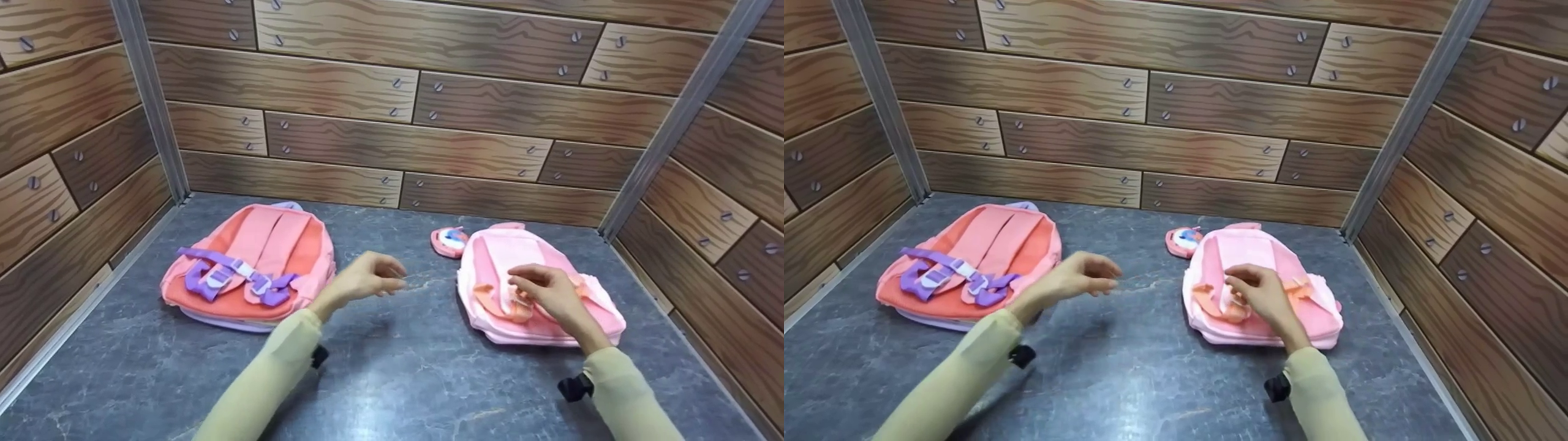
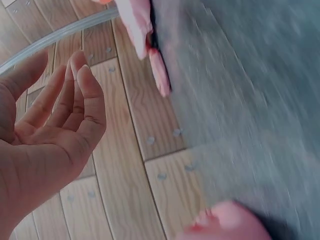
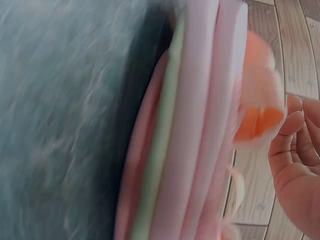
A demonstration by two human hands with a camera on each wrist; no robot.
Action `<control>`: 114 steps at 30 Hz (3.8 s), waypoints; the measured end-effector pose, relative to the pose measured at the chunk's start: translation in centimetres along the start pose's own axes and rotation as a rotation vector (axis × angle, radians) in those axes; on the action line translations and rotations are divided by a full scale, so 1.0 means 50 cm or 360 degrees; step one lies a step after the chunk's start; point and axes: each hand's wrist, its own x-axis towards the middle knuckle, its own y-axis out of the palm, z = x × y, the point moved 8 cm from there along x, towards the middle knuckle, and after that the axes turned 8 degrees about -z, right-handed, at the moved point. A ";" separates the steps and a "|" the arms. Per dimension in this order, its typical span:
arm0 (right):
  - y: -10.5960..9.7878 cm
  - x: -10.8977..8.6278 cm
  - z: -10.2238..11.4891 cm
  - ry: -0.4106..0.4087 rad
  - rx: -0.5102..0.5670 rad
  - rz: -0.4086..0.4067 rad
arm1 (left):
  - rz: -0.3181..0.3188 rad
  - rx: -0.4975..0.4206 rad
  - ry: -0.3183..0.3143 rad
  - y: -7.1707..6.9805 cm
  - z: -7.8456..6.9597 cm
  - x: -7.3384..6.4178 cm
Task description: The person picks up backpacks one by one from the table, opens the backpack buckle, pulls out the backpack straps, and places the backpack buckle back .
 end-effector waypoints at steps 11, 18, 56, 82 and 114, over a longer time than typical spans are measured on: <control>0.086 0.002 0.026 -0.0031 0.0053 0.0132 | -0.0049 0.0080 0.0009 -0.101 0.042 -0.054; 0.149 0.004 0.050 -0.0170 0.0004 0.0224 | -0.0071 0.0143 0.0062 -0.162 0.050 -0.075; 0.476 -0.032 0.091 0.0203 0.0363 0.0675 | -0.0599 0.0316 -0.0149 -0.528 0.133 -0.195; 0.654 -0.050 0.150 0.0226 0.0491 0.0801 | -0.0666 0.0476 -0.0502 -0.623 0.222 -0.277; 0.535 -0.027 0.103 0.0129 0.0426 0.0623 | -0.0138 0.0479 -0.0320 -0.489 0.202 -0.214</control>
